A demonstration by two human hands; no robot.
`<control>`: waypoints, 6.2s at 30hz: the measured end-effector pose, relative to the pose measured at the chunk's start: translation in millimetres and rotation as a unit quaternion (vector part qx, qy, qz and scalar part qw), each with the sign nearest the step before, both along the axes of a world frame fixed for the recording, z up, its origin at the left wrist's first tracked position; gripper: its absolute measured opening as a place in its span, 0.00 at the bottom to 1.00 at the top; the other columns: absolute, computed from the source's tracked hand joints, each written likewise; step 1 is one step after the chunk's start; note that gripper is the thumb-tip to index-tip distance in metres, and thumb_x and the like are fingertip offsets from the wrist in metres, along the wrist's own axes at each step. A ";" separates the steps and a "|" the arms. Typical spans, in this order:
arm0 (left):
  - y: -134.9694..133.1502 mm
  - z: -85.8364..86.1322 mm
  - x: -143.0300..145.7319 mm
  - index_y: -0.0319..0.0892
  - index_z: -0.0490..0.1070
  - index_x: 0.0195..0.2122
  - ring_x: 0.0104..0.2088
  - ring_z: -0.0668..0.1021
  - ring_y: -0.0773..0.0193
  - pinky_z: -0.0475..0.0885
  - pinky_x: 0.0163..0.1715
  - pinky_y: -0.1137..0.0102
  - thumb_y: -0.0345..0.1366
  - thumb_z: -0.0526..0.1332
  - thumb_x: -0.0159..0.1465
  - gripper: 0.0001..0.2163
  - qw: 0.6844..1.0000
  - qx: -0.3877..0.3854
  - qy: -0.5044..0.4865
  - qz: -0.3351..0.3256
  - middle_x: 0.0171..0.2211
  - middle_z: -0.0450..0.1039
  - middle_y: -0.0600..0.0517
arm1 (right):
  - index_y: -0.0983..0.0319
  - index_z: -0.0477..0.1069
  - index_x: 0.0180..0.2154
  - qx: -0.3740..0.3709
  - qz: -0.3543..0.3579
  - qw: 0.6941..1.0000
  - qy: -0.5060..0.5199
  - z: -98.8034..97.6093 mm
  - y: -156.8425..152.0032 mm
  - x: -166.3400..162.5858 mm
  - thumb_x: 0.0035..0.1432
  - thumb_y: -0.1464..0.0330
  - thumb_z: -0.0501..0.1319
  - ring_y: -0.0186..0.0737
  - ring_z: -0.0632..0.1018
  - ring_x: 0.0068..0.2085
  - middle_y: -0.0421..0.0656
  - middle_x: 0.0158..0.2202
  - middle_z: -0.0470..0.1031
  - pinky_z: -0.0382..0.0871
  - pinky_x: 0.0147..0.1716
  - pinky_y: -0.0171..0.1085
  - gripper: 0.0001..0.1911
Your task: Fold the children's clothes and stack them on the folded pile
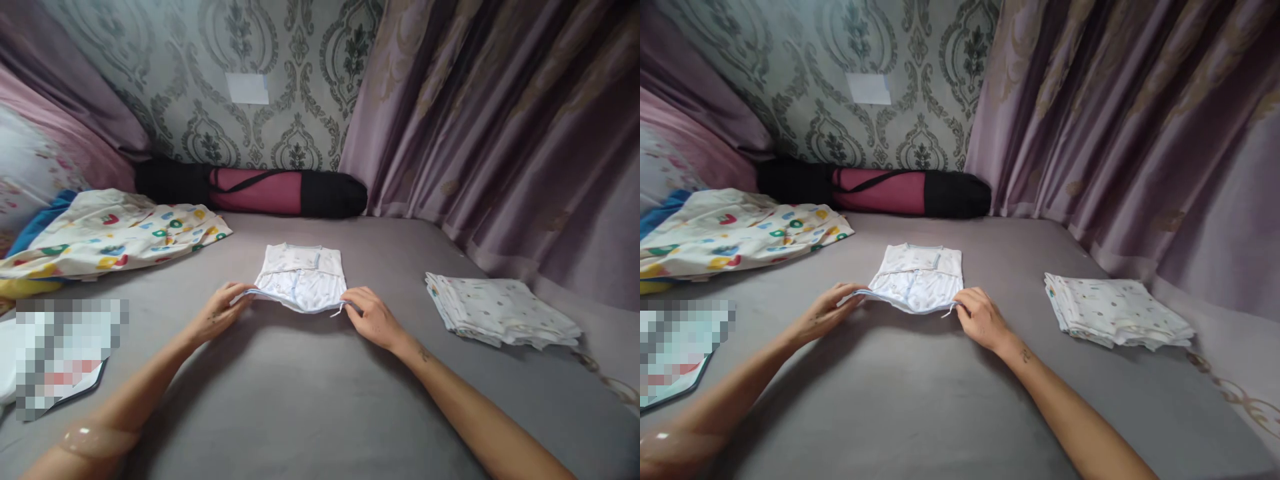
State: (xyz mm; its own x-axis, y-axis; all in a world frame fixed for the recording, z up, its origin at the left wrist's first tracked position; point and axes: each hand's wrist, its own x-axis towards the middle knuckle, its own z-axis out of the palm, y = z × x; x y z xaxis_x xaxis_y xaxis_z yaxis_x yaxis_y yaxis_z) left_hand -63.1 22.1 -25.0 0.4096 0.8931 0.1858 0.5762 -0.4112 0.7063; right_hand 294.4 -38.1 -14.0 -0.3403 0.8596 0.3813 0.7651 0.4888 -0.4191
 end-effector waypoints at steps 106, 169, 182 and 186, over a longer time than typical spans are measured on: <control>113.6 -44.6 34.1 0.40 0.68 0.53 0.54 0.73 0.58 0.66 0.56 0.62 0.34 0.48 0.66 0.17 0.976 0.047 -0.006 0.214 0.54 0.72 0.44 | 0.71 0.52 0.66 -0.096 -0.053 0.981 -0.160 -26.8 155.2 -111.5 0.68 0.61 0.41 0.44 0.49 0.69 0.50 0.69 0.50 0.36 0.66 0.45 0.31; 141.4 -32.2 82.7 0.38 0.47 0.69 0.69 0.48 0.54 0.46 0.65 0.55 0.49 0.36 0.70 0.30 0.941 0.039 0.336 0.001 0.69 0.46 0.45 | 0.71 0.48 0.67 -0.122 -0.081 0.971 -0.186 -42.8 152.4 -40.3 0.68 0.56 0.38 0.48 0.49 0.69 0.53 0.69 0.47 0.36 0.66 0.49 0.34; 118.4 -26.6 111.0 0.41 0.57 0.65 0.67 0.55 0.55 0.45 0.65 0.53 0.42 0.40 0.71 0.24 0.936 0.189 0.298 0.021 0.66 0.57 0.44 | 0.70 0.52 0.66 -0.060 -0.065 0.985 -0.150 -26.5 149.2 -79.0 0.68 0.63 0.40 0.44 0.49 0.69 0.51 0.68 0.50 0.32 0.66 0.48 0.30; 115.9 -37.7 109.9 0.37 0.56 0.65 0.67 0.55 0.53 0.47 0.65 0.53 0.41 0.39 0.71 0.25 0.940 0.149 0.308 0.017 0.66 0.55 0.42 | 0.71 0.53 0.65 -0.063 -0.038 0.987 -0.140 -33.7 148.4 -91.6 0.67 0.65 0.41 0.44 0.51 0.68 0.51 0.68 0.52 0.35 0.66 0.47 0.29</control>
State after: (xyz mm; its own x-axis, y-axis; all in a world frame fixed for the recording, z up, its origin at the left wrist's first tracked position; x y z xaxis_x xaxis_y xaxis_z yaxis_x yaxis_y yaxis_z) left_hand 46.8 138.1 -62.8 0.4933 0.8538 0.1664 0.8545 -0.5114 0.0911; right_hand 202.8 110.3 -47.7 -0.3496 0.9213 0.1704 0.8921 0.3829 -0.2399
